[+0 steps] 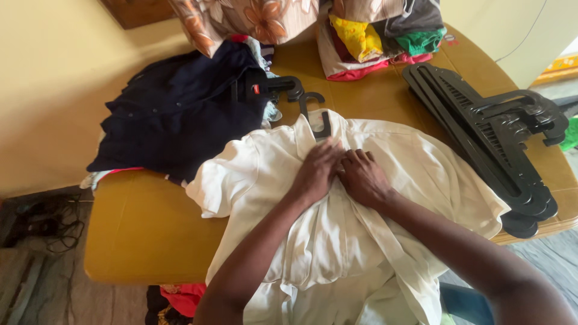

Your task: The person buttons a dark blue shirt, places it on a hanger, and sets it aside. Then the person picks up a white shirt, buttons it, places it on a hanger, and smooths the fabric.

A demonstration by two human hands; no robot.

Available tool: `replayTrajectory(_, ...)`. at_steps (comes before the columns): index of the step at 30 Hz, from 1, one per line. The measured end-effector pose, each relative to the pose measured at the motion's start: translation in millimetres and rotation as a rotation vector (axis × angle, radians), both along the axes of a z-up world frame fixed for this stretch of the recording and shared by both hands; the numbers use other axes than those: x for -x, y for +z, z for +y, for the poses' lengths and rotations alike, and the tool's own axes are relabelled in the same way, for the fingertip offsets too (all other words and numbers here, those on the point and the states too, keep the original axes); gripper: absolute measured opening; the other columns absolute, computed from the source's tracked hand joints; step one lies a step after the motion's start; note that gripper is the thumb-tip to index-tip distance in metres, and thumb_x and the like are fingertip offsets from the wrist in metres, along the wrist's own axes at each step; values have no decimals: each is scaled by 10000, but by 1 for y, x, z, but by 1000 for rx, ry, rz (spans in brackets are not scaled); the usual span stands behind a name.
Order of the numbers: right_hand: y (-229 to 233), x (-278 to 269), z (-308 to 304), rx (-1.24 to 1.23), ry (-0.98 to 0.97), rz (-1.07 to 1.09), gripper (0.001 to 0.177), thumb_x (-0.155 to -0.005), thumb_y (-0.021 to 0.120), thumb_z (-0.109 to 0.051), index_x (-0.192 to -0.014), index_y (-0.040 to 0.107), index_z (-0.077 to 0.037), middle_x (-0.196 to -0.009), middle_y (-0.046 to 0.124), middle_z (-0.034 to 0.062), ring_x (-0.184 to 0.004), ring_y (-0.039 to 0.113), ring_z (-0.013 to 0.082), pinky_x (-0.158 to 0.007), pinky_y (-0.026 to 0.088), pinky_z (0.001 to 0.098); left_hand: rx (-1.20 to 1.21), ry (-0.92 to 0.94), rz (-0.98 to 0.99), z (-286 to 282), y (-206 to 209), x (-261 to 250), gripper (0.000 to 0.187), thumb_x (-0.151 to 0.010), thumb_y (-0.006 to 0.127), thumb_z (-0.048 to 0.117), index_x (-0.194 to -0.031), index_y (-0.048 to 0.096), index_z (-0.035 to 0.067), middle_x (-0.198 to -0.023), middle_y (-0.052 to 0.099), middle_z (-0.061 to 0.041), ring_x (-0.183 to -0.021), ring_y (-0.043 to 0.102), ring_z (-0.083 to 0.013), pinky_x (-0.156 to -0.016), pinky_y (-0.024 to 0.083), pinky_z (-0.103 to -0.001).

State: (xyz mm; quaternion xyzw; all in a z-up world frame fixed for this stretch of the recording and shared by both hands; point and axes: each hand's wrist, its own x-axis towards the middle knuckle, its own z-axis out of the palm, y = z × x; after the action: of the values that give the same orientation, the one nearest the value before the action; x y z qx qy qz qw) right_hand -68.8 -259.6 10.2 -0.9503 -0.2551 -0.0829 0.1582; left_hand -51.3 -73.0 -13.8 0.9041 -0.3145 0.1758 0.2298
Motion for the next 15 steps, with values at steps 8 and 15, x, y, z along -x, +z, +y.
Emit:
replayTrajectory(8,-1,-23,-22,-214,-155,60,121,-940,619,-138,-914,697,-50,-1000,655,151,-1001,616,357,-925,487,458,-88,-27,116,-7,9,10,426,-997,556,287,-1355,625,65,-1495,567,-94,-1446,427,-291,-1206,222,-501)
replayTrajectory(15,32,-35,-20,-330,134,-93,103,-918,617,-38,-1001,679,-38,-1036,657,142,-1028,606,360,-925,475,474,425,113,134,7,34,5,314,-971,583,21,-1269,675,61,-1251,685,-132,-1182,647,-282,-1017,520,-352)
